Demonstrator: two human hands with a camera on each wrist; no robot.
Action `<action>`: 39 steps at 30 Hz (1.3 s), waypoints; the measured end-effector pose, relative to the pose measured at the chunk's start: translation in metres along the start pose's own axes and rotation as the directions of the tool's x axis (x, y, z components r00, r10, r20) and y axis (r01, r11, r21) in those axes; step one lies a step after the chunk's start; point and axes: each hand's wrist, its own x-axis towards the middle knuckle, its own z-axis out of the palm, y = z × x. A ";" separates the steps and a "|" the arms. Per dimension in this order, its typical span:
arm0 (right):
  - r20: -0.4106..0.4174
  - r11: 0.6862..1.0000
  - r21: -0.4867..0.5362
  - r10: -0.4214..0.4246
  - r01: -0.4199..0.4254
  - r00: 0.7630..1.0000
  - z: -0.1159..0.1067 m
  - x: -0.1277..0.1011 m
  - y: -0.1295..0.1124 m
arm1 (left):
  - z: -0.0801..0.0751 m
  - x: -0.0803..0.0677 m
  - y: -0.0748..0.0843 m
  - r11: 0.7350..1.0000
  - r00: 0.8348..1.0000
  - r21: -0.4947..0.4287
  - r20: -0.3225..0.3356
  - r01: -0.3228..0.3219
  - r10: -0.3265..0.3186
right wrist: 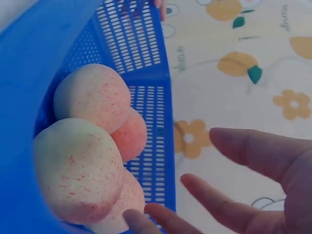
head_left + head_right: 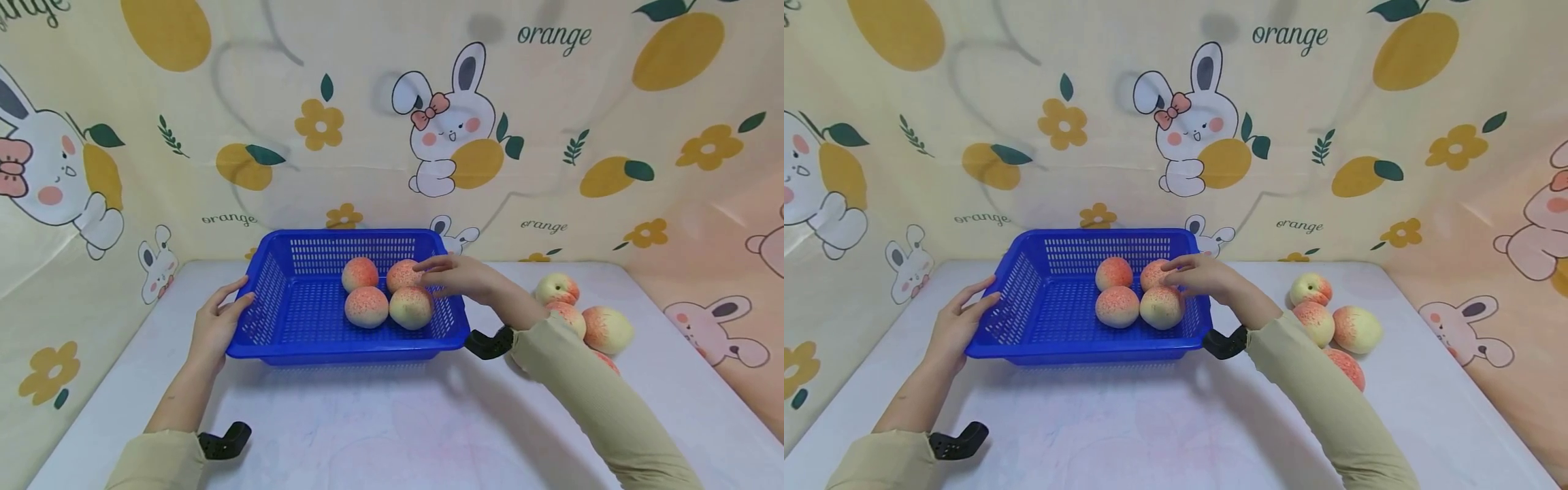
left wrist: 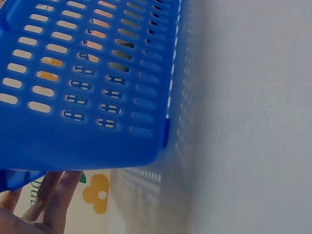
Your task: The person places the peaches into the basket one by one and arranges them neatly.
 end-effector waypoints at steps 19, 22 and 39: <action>-0.239 0.926 0.328 -0.111 0.188 0.965 -0.016 -0.021 0.042 | 0.000 0.000 -0.001 1.000 1.000 0.024 0.002 -0.001 0.001; -0.314 0.916 0.343 -0.096 0.207 0.944 -0.020 -0.026 0.049 | 0.000 0.000 -0.001 1.000 1.000 0.023 -0.002 -0.005 0.005; -0.494 0.877 0.441 0.059 0.192 0.867 -0.042 -0.061 0.084 | -0.001 0.001 -0.002 1.000 1.000 -0.005 0.007 0.002 -0.002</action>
